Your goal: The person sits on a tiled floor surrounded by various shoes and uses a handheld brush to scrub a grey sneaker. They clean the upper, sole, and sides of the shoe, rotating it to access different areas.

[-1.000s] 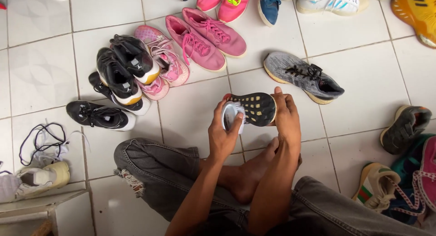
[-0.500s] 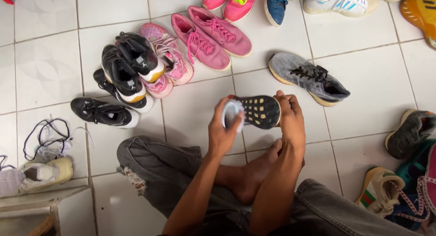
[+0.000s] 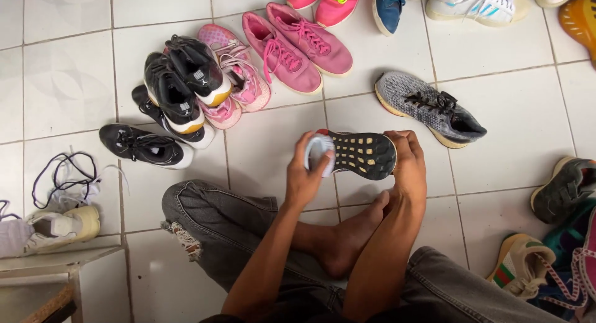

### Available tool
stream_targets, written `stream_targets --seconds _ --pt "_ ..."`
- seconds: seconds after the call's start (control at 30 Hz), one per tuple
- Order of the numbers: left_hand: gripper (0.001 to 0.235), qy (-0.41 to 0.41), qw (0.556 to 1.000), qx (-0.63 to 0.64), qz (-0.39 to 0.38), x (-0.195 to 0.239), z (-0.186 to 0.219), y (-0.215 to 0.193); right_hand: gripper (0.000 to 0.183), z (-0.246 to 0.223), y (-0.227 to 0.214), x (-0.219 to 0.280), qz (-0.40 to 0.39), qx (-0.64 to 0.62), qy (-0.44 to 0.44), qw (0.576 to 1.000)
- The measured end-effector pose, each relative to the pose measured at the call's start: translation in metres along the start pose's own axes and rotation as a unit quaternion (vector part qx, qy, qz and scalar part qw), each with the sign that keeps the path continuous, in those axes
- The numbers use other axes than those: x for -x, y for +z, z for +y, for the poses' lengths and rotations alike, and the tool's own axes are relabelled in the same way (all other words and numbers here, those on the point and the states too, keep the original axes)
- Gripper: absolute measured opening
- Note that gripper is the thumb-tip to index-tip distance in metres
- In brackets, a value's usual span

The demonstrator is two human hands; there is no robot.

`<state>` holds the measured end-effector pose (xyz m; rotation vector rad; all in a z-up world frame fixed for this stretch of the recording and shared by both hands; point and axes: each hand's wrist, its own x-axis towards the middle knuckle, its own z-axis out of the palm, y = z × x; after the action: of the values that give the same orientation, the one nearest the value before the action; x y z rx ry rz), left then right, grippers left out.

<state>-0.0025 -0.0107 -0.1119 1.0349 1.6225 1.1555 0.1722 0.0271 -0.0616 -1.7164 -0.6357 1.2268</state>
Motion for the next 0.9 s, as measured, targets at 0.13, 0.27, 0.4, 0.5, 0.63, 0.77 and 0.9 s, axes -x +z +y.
stream_targets --seconds 0.13,0.27,0.4,0.5,0.63,0.77,0.9 --pt "0.066 0.117 0.991 0.044 -0.055 0.024 0.023 0.02 0.02 -0.003 0.002 0.003 -0.002 0.008 0.002 1.0" --pt "0.064 0.104 0.994 -0.009 0.022 -0.001 -0.02 0.017 0.02 -0.009 0.0 0.008 0.003 0.0 -0.003 1.0" --pt "0.065 -0.058 0.997 -0.013 0.055 -0.012 -0.04 0.0 0.019 0.002 0.001 -0.002 0.005 -0.012 -0.006 1.0" --pt "0.064 0.057 0.998 0.03 -0.001 0.009 0.015 0.014 0.019 -0.004 0.004 0.004 -0.002 -0.005 -0.008 1.0" --pt "0.068 0.129 0.989 0.038 -0.06 0.018 0.03 0.022 0.02 -0.008 0.004 0.008 -0.009 -0.008 -0.008 1.0" --pt "0.065 -0.028 0.999 -0.017 0.023 -0.013 -0.009 0.01 0.019 -0.01 0.002 0.011 -0.021 -0.008 -0.024 0.999" --pt "0.063 0.01 1.0 -0.009 0.011 -0.006 0.012 0.008 0.018 -0.009 0.003 0.009 -0.023 -0.019 -0.027 0.999"
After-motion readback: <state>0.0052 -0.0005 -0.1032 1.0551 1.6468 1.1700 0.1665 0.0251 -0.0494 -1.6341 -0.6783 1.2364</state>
